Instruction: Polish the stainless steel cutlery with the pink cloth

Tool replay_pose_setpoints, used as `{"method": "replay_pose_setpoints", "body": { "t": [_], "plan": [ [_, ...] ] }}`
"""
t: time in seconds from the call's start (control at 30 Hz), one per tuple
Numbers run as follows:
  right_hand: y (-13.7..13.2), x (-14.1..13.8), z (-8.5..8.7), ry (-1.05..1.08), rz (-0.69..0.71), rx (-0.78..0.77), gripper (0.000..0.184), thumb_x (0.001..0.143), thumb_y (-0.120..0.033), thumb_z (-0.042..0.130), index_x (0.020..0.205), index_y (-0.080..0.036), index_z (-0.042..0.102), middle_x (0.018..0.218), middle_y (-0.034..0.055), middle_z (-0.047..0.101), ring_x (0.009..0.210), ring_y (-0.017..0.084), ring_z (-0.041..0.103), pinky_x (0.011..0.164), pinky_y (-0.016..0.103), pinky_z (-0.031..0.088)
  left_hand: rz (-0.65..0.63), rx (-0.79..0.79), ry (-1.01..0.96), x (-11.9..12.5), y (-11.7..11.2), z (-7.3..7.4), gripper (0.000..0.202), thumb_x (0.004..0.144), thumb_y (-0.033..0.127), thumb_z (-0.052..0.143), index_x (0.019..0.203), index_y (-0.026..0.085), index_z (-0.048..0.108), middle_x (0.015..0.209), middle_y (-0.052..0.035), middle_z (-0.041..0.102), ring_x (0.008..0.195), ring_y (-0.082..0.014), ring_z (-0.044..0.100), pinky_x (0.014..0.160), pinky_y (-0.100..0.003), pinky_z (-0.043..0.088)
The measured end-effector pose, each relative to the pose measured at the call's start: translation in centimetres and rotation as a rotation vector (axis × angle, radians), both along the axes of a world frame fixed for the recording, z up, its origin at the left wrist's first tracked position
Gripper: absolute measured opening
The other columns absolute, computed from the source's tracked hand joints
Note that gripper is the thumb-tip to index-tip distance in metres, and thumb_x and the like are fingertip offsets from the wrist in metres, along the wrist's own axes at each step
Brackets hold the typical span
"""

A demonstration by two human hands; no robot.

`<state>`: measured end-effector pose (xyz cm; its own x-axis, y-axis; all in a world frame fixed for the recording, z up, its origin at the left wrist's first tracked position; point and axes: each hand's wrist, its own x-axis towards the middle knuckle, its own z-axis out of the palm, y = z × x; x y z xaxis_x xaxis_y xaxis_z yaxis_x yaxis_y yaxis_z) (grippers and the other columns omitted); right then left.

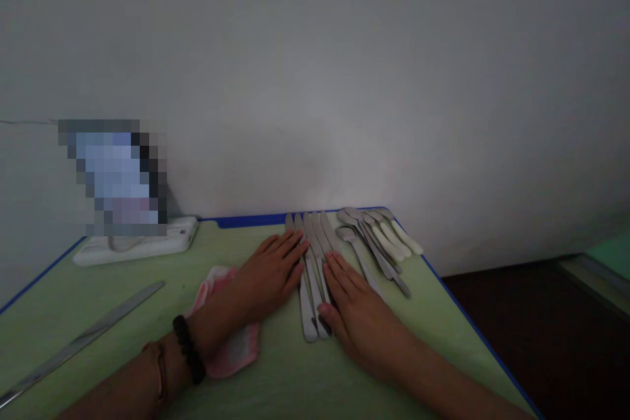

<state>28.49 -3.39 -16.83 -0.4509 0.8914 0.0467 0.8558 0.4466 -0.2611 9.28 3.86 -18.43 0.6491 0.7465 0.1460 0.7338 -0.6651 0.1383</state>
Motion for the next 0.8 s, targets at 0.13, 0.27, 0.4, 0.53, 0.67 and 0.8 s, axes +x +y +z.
{"method": "replay_pose_setpoints", "body": {
  "t": [0.13, 0.27, 0.4, 0.53, 0.67, 0.8],
  "plan": [
    [0.0, -0.2, -0.1, 0.022, 0.0, -0.006, 0.061, 0.092, -0.04, 0.034, 0.138, -0.001, 0.033, 0.148, 0.0189, 0.024, 0.139, 0.027, 0.015, 0.112, 0.044, 0.025, 0.014, -0.009, -0.001, 0.1, -0.1, 0.2, 0.048, 0.095, 0.034, 0.027, 0.138, 0.017, 0.038, 0.145, -0.0086, 0.037, 0.135, -0.02, 0.03, 0.11, -0.039, 0.023],
    [0.0, -0.1, -0.3, 0.053, -0.002, 0.016, 0.062, 0.092, -0.04, 0.035, 0.14, -0.002, 0.029, 0.148, 0.0181, 0.023, 0.139, 0.026, 0.015, 0.112, 0.044, 0.026, -0.038, -0.015, 0.031, 0.0, -0.2, 0.5, 0.054, 0.094, 0.046, 0.026, 0.14, 0.019, 0.034, 0.147, -0.0077, 0.033, 0.136, -0.021, 0.027, 0.111, -0.04, 0.021],
    [0.1, -0.1, -0.6, 0.033, -0.001, 0.05, 0.059, 0.093, -0.037, 0.033, 0.137, 0.001, 0.034, 0.146, 0.0196, 0.028, 0.138, 0.027, 0.02, 0.111, 0.043, 0.028, -0.068, -0.002, 0.073, -0.2, -0.3, 0.5, 0.063, 0.093, 0.054, 0.023, 0.143, 0.016, 0.028, 0.148, -0.0089, 0.03, 0.137, -0.0226, 0.023, 0.111, -0.04, 0.018],
    [0.2, -0.3, -1.0, 0.018, 0.01, 0.107, 0.052, 0.093, -0.031, 0.033, 0.133, 0.001, 0.042, 0.142, 0.0208, 0.034, 0.136, 0.028, 0.024, 0.11, 0.044, 0.03, -0.064, 0.024, 0.084, -0.1, -0.3, 0.1, 0.064, 0.093, 0.056, 0.019, 0.142, 0.017, 0.029, 0.149, -0.0082, 0.03, 0.138, -0.023, 0.022, 0.11, -0.041, 0.018],
    [0.2, -0.3, -1.1, 0.057, -0.005, 0.164, 0.051, 0.092, -0.031, 0.037, 0.132, -0.001, 0.044, 0.142, 0.0203, 0.036, 0.136, 0.028, 0.026, 0.109, 0.044, 0.033, -0.038, 0.072, 0.057, 0.2, -0.4, 0.2, 0.061, 0.093, 0.054, 0.023, 0.141, 0.016, 0.032, 0.148, -0.0101, 0.032, 0.136, -0.0241, 0.026, 0.109, -0.041, 0.02],
    [-0.2, 0.0, -0.7, 0.104, -0.006, 0.292, 0.05, 0.091, -0.031, 0.038, 0.134, -0.006, 0.042, 0.145, 0.0175, 0.033, 0.137, 0.027, 0.024, 0.108, 0.047, 0.033, 0.032, 0.206, -0.05, 0.0, -1.2, 1.8, 0.049, 0.095, 0.043, 0.03, 0.131, 0.014, 0.045, 0.139, -0.0142, 0.043, 0.127, -0.0276, 0.038, 0.106, -0.045, 0.025]
  ]
}}
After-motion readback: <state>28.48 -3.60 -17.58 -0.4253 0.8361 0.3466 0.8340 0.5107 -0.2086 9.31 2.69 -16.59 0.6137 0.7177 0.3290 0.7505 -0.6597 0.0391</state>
